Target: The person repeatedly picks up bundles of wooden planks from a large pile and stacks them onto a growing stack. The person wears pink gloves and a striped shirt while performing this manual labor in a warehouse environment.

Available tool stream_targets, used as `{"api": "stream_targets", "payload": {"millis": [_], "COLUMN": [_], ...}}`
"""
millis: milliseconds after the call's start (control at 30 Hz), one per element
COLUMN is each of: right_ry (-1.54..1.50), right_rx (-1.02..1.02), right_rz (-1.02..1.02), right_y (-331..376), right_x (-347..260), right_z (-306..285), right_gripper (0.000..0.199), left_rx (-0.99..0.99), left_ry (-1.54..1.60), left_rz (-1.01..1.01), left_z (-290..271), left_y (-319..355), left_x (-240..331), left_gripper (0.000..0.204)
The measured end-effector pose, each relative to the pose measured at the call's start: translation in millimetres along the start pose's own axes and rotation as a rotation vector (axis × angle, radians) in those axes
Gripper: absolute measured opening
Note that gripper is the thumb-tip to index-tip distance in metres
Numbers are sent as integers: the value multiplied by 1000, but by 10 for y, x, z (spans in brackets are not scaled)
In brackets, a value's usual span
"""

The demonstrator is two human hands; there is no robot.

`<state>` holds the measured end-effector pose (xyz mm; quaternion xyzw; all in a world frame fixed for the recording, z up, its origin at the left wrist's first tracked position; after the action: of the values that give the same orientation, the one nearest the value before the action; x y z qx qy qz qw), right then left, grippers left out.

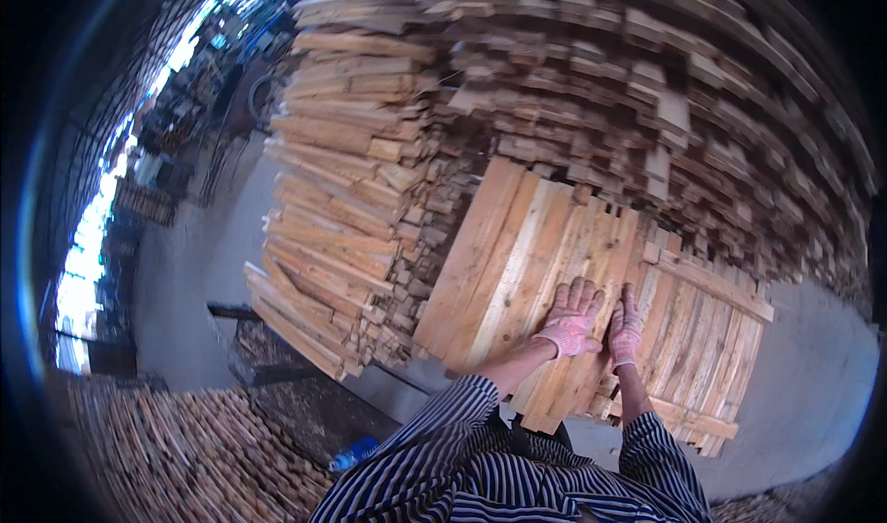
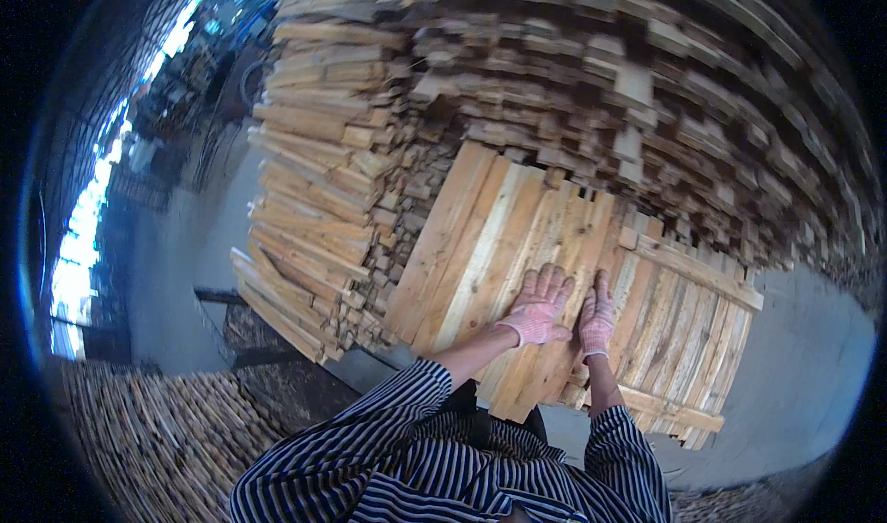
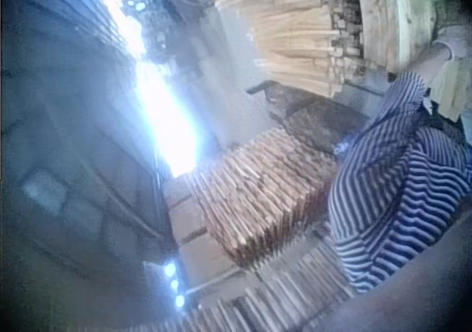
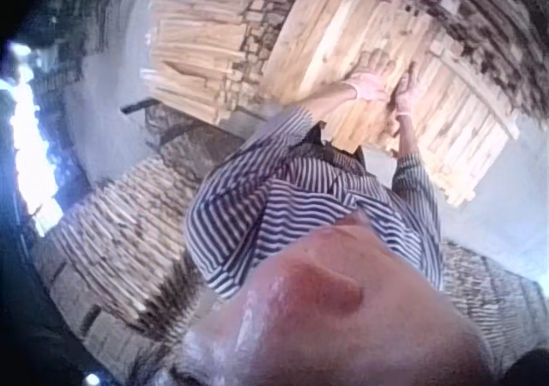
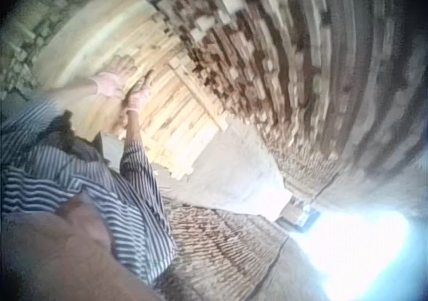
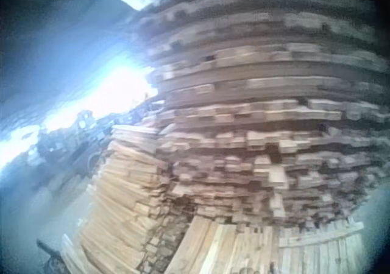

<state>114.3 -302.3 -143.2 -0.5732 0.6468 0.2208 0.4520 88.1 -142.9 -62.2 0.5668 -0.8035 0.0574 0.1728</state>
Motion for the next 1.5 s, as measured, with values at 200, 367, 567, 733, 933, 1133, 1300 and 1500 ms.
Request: {"api": "stream_targets", "payload": {"millis": [200,367,567,733,933,1133,1300,1500], "right_ry": [16,384,216,-223,-177,35,26,82], "right_rx": [-243,-319,-159,-536,-1204,-1400,-1331,-1383], "right_rz": [102,76,-388,-141,-333,-496,-638,-390], "right_y": [77,-218,71,966,2270,3356,3943,3946], "right_x": [-202,-100,-2206,-3106,-3738,-4016,-4469,-4144], "right_z": [-9,-161,514,1757,2879,4273,5508,6359], "right_gripper": [51,47,42,41,54,82,99,113], "left_rx": [186,1109,1247,1240,1429,1649,1642,1206], "left_ry": [367,519,891,1695,1217,1742,1735,1261], "left_rz": [-70,-563,-1585,-1841,-2124,-1675,-1415,-1782], "left_z": [-196,-1061,386,975,1022,1577,1546,929], "left_y": [313,1691,3873,3943,5111,5595,5263,5013], "left_x": [-505,-1882,-3592,-3659,-3900,-4382,-4684,-5128], "left_gripper": [97,68,76,80,67,74,63,71]}}
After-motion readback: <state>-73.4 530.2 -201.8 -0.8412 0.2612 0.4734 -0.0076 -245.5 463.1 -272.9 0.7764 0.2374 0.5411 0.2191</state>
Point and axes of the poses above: each hand's wrist, its own y-axis away from the middle knuckle, its own z-axis out of the palm, x = y × z, the point moved 6 cm from there along -y, towards the middle knuckle, and after that the axes turned 12 degrees about x, right-handed, at the moved point
